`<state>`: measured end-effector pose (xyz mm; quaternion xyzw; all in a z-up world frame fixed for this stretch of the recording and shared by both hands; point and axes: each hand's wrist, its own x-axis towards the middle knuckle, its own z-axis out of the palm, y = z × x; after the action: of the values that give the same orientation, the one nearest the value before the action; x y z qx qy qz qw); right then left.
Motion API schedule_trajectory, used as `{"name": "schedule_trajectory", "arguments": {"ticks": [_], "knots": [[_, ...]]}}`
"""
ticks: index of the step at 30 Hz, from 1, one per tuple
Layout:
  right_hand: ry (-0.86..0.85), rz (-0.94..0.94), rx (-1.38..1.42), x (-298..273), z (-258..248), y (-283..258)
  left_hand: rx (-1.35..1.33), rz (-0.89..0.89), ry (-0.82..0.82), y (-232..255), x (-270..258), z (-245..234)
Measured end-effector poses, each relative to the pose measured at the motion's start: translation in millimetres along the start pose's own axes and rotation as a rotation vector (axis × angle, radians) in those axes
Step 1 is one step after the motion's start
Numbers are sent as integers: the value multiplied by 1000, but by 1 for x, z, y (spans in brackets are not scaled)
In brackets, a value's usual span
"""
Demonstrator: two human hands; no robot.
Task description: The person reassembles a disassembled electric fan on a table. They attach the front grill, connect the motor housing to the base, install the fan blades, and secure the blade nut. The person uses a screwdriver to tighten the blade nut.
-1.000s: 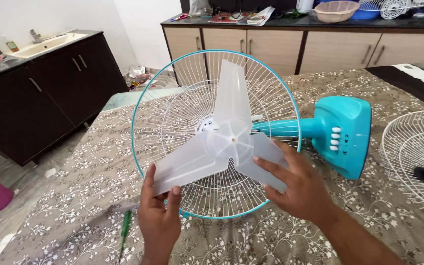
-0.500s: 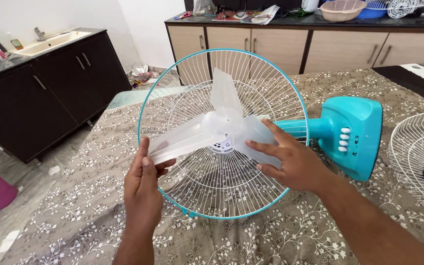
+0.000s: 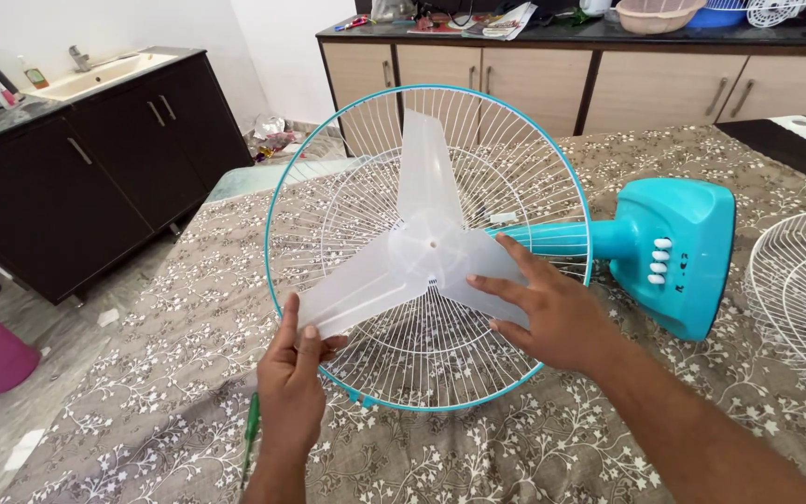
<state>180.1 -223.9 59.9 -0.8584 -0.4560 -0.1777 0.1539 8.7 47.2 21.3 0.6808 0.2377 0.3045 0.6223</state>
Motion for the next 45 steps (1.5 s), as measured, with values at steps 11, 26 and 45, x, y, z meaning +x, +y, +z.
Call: {"name": "schedule_trajectory", "arguments": {"ticks": [11,26,45], "knots": [[206,-127,-147,5,17,-10,-168,-55,-35,-38,10,11],[265,-192,-250,26,21,-21,183,-80,-43,-20,6,17],[126,-142,-277,29,37,-8,779,93,278,-29,-2,12]]}}
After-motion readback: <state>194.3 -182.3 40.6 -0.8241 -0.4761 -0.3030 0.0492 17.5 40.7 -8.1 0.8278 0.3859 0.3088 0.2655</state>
